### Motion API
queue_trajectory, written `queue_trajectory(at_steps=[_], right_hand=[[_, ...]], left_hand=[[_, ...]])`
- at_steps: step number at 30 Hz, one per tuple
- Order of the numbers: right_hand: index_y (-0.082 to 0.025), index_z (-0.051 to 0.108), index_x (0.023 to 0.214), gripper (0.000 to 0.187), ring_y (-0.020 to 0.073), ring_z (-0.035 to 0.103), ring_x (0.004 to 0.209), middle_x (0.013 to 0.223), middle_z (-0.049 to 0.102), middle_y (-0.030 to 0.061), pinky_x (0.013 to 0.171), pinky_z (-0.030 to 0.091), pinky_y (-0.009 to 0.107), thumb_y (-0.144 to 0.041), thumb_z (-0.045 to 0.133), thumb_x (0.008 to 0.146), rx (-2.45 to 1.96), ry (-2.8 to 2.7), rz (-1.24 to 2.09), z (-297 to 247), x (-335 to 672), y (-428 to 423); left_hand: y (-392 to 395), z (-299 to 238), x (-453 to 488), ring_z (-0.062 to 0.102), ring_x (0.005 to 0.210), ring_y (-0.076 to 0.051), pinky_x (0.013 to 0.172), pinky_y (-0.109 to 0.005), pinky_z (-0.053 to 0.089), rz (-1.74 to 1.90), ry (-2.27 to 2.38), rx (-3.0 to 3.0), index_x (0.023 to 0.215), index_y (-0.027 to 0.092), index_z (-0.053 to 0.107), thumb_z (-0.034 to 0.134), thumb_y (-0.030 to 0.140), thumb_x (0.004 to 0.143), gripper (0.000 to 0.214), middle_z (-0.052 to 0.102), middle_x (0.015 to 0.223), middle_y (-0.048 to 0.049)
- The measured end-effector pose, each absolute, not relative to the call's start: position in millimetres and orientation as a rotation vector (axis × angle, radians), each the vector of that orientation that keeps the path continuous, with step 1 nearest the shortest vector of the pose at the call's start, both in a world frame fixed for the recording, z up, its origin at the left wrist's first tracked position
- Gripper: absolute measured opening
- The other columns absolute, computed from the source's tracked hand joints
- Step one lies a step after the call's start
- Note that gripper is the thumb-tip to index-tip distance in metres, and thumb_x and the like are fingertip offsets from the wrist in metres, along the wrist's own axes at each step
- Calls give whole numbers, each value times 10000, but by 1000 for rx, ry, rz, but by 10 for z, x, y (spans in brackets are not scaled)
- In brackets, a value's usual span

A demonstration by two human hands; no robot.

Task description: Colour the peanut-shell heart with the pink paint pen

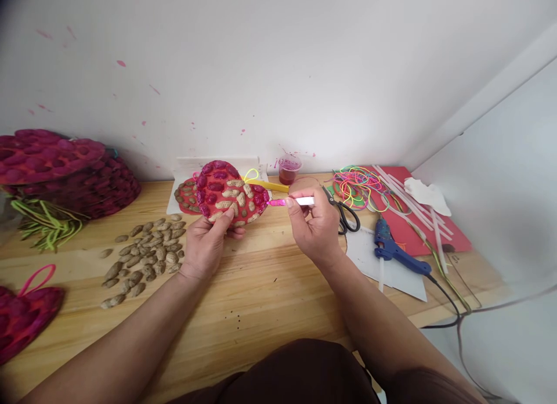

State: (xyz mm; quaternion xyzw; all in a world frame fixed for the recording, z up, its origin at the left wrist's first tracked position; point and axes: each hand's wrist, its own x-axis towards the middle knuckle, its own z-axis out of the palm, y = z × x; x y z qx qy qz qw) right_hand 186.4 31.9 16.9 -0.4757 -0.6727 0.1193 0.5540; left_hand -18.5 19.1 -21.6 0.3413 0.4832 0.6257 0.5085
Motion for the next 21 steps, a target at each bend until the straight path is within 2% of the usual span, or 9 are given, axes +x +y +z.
queue_trajectory(at_steps=[9,21], right_hand=[[-230,623,972,63,106,587,641,820,694,-18,575,454,251,-210,677,948,-1022,-1722,101,235,1836,289],[-228,624,992,61,110,573,631,813,676,-16,584,467,264,-247,674,964,-1030,-1657,203,198,1862,294]], left_hand=[[171,-173,-177,674,536,-166,535,-273,576,1500,1162,844,787,152,749,863,540,741,407,731,672,-35],[203,-141,-162,664,500,-147,473,-240,559,1533,1051,642,770,130,708,938,476,636,436,723,688,-30]])
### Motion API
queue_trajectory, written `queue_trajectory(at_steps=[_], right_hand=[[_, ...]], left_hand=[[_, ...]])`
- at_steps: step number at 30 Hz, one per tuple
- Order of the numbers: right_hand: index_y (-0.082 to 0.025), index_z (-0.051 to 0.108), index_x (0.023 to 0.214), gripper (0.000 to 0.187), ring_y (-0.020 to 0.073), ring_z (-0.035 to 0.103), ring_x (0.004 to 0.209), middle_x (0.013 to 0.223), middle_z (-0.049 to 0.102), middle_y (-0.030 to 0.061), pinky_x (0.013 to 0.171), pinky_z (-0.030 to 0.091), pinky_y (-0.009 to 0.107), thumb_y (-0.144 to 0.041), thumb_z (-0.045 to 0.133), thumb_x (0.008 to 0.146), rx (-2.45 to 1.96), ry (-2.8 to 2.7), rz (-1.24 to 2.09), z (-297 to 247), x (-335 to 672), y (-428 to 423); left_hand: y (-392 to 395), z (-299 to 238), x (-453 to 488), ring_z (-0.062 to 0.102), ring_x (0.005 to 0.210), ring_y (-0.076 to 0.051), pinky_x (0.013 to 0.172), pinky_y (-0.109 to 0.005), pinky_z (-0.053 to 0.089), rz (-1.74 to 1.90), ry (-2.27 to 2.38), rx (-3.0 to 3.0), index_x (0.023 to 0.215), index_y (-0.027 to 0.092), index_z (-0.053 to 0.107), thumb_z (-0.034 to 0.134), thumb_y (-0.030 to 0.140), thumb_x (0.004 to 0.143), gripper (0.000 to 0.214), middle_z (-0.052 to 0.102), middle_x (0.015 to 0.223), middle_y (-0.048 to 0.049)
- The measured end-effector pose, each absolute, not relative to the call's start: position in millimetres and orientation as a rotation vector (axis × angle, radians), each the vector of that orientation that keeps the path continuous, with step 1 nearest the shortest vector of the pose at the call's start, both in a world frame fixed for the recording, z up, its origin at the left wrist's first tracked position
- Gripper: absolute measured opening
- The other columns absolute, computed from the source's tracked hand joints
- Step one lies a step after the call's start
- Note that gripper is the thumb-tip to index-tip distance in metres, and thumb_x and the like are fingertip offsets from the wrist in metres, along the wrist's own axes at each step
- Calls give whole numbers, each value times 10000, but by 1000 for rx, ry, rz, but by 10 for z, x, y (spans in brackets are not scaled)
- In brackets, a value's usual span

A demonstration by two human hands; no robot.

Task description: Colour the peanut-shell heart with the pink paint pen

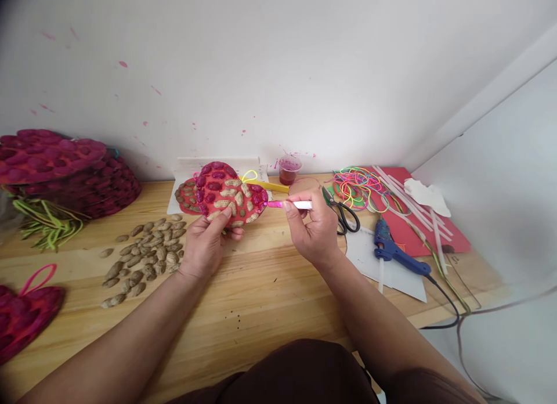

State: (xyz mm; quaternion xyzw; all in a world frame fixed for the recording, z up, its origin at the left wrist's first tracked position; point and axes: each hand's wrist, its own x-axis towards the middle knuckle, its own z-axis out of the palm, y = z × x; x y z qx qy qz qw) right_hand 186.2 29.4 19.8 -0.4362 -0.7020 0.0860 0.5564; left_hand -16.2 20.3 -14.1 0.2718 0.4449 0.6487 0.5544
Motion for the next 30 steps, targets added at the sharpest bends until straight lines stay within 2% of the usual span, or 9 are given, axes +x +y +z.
queue_trajectory(at_steps=[5,14,25,30], right_hand=[[-228,629,988,62,105,556,611,782,659,-25,577,455,268,-252,680,963,-1033,-1636,233,184,1872,283],[-231,639,1001,61,105,567,625,790,658,-23,580,450,270,-248,683,963,-1016,-1604,240,178,1870,275],[-227,640,1004,76,110,564,637,812,671,-19,591,457,273,-228,694,951,-1003,-1635,200,186,1868,262],[-235,646,1039,96,111,582,658,844,685,-18,614,476,274,-206,681,955,-976,-1631,189,186,1865,252]], left_hand=[[209,-108,-169,647,476,-139,445,-232,538,1541,1023,569,781,124,714,956,450,594,447,721,681,-24],[219,-106,-186,632,472,-128,441,-228,517,1502,979,541,771,121,724,946,423,616,406,719,670,-28],[232,-71,-189,620,461,-126,431,-214,477,1498,986,489,741,133,700,965,419,543,438,679,613,-1],[221,-78,-192,620,463,-120,436,-219,491,1497,981,521,756,131,714,962,427,564,431,706,653,-14]])
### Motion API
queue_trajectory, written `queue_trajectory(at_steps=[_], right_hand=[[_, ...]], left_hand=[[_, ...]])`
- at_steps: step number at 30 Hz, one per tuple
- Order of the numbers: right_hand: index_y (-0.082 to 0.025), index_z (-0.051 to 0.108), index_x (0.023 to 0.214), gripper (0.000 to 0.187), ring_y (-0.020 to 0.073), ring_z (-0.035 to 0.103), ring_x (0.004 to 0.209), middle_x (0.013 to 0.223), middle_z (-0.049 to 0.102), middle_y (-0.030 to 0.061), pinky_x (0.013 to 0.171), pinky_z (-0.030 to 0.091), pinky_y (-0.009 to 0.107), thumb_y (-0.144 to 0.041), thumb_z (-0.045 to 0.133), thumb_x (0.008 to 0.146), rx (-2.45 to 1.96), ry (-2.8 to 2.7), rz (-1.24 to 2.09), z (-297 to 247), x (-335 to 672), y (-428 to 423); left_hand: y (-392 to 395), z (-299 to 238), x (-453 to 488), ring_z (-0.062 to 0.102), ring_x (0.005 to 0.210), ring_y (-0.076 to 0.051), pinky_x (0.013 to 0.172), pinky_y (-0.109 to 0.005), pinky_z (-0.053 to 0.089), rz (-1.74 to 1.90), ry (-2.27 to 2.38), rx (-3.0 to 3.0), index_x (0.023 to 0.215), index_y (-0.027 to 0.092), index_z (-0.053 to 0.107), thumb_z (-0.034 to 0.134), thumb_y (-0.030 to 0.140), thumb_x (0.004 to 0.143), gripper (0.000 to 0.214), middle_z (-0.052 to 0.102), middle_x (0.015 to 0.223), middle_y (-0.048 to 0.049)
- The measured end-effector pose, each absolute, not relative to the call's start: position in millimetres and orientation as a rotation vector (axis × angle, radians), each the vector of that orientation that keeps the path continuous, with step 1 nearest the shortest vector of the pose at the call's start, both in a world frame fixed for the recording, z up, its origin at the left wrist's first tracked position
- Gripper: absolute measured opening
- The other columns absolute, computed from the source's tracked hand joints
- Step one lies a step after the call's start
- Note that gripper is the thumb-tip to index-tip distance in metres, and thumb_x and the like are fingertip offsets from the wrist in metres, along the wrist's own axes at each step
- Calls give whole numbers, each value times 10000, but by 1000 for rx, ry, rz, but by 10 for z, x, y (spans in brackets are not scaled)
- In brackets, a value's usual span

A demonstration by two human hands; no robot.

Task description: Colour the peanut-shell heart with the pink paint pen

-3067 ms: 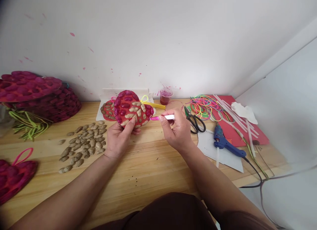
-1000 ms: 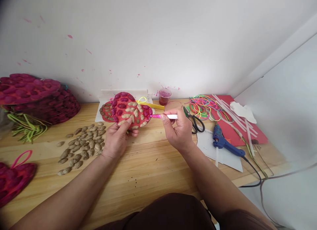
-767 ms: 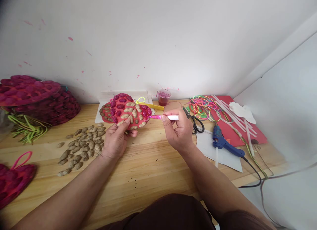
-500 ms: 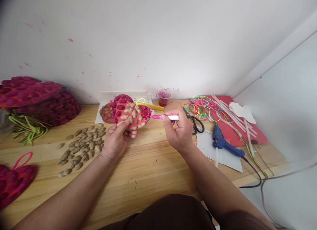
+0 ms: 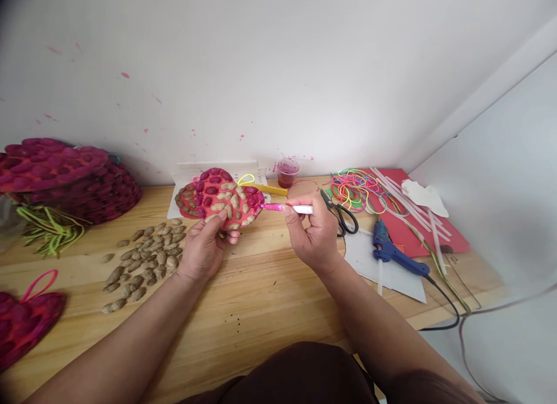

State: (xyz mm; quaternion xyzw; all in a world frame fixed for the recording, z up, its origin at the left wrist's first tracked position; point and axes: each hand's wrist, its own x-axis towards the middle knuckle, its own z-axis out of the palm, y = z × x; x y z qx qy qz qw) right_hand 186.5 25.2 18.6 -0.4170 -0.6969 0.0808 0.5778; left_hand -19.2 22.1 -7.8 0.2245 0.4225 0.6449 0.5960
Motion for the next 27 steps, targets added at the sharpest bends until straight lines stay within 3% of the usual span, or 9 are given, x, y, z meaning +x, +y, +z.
queue_trajectory(at_steps=[11,20,27], right_hand=[[-247,655,989,83,168,668,720,834,724,15,662,517,329,-189,676,934,-937,-1803,-49,280,1839,237],[-231,635,1049,85,137,590,654,829,672,1,605,465,303,-280,650,980,-1009,-1593,305,168,1884,258],[-236,645,1010,48,141,595,713,861,683,4,647,460,309,-256,659,969,-989,-1669,223,191,1844,216]], left_hand=[[199,-100,-179,633,464,-145,454,-251,514,1493,1012,598,729,132,704,952,446,590,423,709,638,-29],[236,-83,-207,595,461,-103,436,-202,466,1488,927,468,752,143,679,959,395,578,415,668,614,14],[244,-105,-226,590,470,-101,436,-204,464,1484,905,451,764,152,657,940,397,605,406,661,621,16]])
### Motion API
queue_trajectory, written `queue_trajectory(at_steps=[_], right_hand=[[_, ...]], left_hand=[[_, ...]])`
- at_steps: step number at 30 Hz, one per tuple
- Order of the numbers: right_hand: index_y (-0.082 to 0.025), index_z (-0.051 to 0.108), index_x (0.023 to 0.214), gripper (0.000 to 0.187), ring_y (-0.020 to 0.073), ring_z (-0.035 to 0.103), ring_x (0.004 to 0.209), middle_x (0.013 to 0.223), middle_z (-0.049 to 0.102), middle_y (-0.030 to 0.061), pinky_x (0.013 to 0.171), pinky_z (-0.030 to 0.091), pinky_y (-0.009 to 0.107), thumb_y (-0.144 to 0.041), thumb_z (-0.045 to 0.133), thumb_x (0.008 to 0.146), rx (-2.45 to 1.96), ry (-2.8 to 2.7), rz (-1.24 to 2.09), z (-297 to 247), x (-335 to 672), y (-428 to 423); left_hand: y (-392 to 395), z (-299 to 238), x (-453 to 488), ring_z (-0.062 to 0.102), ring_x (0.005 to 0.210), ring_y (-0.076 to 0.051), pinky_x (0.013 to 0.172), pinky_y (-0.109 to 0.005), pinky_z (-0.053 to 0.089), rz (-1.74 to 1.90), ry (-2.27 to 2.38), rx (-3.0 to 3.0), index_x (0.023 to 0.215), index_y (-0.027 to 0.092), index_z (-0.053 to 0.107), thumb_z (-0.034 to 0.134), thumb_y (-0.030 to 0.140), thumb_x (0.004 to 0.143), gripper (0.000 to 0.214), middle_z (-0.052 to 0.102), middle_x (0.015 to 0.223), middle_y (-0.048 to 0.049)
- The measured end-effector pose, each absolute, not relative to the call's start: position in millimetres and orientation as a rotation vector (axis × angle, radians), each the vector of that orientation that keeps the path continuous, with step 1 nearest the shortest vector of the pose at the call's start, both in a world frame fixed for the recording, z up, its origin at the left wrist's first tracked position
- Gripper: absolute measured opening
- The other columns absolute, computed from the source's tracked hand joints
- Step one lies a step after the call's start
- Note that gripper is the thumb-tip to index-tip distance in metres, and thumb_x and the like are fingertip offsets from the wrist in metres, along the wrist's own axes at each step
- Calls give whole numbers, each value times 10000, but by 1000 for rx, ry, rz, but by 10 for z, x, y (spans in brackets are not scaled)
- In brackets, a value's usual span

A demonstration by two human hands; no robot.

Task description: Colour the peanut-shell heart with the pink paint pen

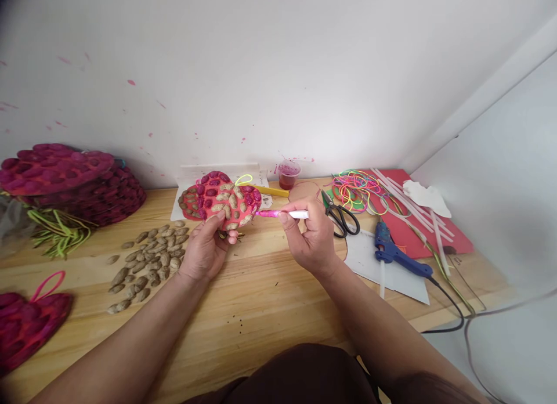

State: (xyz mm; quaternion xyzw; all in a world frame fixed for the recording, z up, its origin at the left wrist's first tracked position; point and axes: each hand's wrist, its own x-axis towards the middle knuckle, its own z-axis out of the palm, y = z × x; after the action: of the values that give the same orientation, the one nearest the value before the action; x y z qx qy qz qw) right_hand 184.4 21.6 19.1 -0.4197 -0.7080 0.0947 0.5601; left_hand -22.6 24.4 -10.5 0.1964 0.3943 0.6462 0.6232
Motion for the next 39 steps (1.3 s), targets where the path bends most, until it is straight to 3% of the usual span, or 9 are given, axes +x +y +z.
queue_trajectory(at_steps=[12,17,39], right_hand=[[-235,641,1012,79,129,533,623,789,633,-13,586,422,299,-308,655,984,-997,-1540,372,204,1864,235],[-236,654,1038,77,146,603,705,876,685,10,651,475,320,-261,668,967,-963,-1624,263,192,1858,230],[-242,660,1031,115,126,610,685,868,701,-4,632,487,287,-185,692,937,-966,-1644,113,218,1835,225]], left_hand=[[251,-118,-243,585,461,-105,427,-206,451,1451,909,448,763,155,650,925,383,615,387,650,598,18],[237,-99,-229,586,466,-106,445,-218,469,1467,929,477,761,161,653,928,399,605,395,664,621,11],[207,-67,-181,635,472,-130,453,-239,514,1520,960,530,773,136,728,962,420,570,420,724,690,-16]])
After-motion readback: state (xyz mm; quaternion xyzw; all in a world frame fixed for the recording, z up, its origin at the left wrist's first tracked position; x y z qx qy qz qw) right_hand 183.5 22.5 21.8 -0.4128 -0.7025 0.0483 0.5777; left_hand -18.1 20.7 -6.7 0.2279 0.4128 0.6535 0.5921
